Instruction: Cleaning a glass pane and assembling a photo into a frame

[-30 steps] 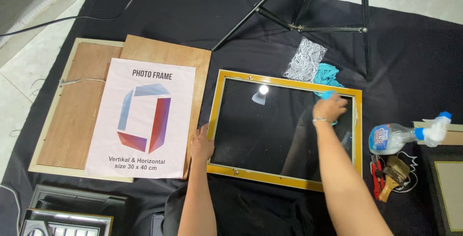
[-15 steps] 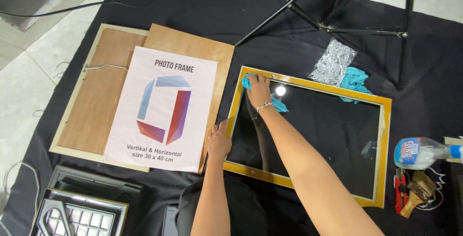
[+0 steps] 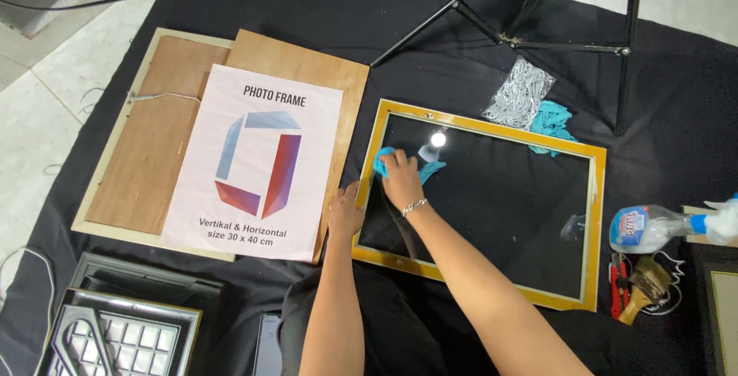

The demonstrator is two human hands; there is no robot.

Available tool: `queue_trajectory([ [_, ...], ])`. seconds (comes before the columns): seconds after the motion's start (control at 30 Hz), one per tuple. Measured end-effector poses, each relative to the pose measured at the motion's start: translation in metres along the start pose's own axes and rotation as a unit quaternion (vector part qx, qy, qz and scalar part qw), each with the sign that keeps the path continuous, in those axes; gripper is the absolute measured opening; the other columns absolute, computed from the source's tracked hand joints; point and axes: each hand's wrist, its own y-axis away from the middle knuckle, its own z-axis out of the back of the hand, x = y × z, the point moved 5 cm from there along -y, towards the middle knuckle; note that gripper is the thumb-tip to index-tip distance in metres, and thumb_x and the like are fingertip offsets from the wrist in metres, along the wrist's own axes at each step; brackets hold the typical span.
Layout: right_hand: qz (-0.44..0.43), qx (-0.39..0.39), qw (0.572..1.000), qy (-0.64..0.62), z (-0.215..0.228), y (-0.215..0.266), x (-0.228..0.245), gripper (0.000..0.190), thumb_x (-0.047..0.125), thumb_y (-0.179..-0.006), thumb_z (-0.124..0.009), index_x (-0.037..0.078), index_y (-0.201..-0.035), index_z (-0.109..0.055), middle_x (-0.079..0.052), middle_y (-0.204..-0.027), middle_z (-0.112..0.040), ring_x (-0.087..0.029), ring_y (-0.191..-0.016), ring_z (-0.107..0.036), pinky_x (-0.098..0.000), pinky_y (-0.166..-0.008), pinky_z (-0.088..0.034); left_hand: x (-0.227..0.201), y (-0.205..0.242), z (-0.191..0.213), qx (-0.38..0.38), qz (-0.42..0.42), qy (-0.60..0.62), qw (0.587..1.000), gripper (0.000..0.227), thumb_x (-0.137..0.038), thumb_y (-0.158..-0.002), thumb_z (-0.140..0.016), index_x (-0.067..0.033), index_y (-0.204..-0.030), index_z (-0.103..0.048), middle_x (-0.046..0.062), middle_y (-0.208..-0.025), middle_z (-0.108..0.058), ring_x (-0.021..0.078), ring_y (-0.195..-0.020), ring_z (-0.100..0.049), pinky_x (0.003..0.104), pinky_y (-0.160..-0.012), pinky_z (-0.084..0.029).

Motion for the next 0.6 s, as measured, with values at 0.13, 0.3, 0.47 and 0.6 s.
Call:
queue_trajectory([
  [0.13,0.017,0.007,0.999,-0.048,0.007,0.046,0.03,0.032,0.016,-0.089,-0.064,0.018,-0.121,-0.058,-0.004,-0.117,-0.052,-0.031,-0.105,-0.059,-0.0415,-0.094,-0.049,0.004,0.0,-0.004,-0.005,0.002,-0.014,1.0,0.064,-0.011,-0.092,-0.067,-0.0191,-0.153,-0.047,0.021,-0.137,-0.053,0.0457,-0.123,-0.061,0.053,-0.099,-0.055],
  [0.3,0.108,0.041,0.993,-0.039,0.049,0.092,0.072,0.033,0.006,-0.082,-0.071,0.011,-0.112,-0.06,-0.008,-0.116,-0.054,-0.034,-0.095,-0.059,-0.0398,-0.084,-0.052,0.003,0.002,0.0,-0.007,0.008,0.052,0.999,0.062,-0.003,-0.091,-0.056,-0.0176,-0.152,-0.051,0.021,-0.132,-0.056,0.0446,-0.122,-0.061,0.051,-0.102,-0.053],
  [0.47,0.152,0.061,0.984,-0.062,0.031,0.136,0.072,0.04,-0.001,-0.073,-0.067,0.019,-0.106,-0.057,-0.004,-0.114,-0.051,-0.032,-0.092,-0.057,-0.0392,-0.076,-0.052,0.002,0.003,-0.001,-0.009,0.008,0.058,0.998,0.065,-0.005,-0.088,-0.064,-0.017,-0.151,-0.052,0.02,-0.131,-0.058,0.0434,-0.124,-0.062,0.051,-0.103,-0.052],
  [0.6,0.229,0.028,0.971,-0.065,0.049,0.133,0.068,0.017,0.016,-0.091,-0.069,0.02,-0.102,-0.056,-0.004,-0.113,-0.054,-0.028,-0.089,-0.057,-0.0358,-0.07,-0.053,0.001,0.005,-0.001,0.006,0.012,0.043,0.999,0.066,-0.007,-0.087,-0.062,-0.0194,-0.15,-0.049,0.019,-0.135,-0.055,0.0425,-0.127,-0.06,0.051,-0.104,-0.052],
])
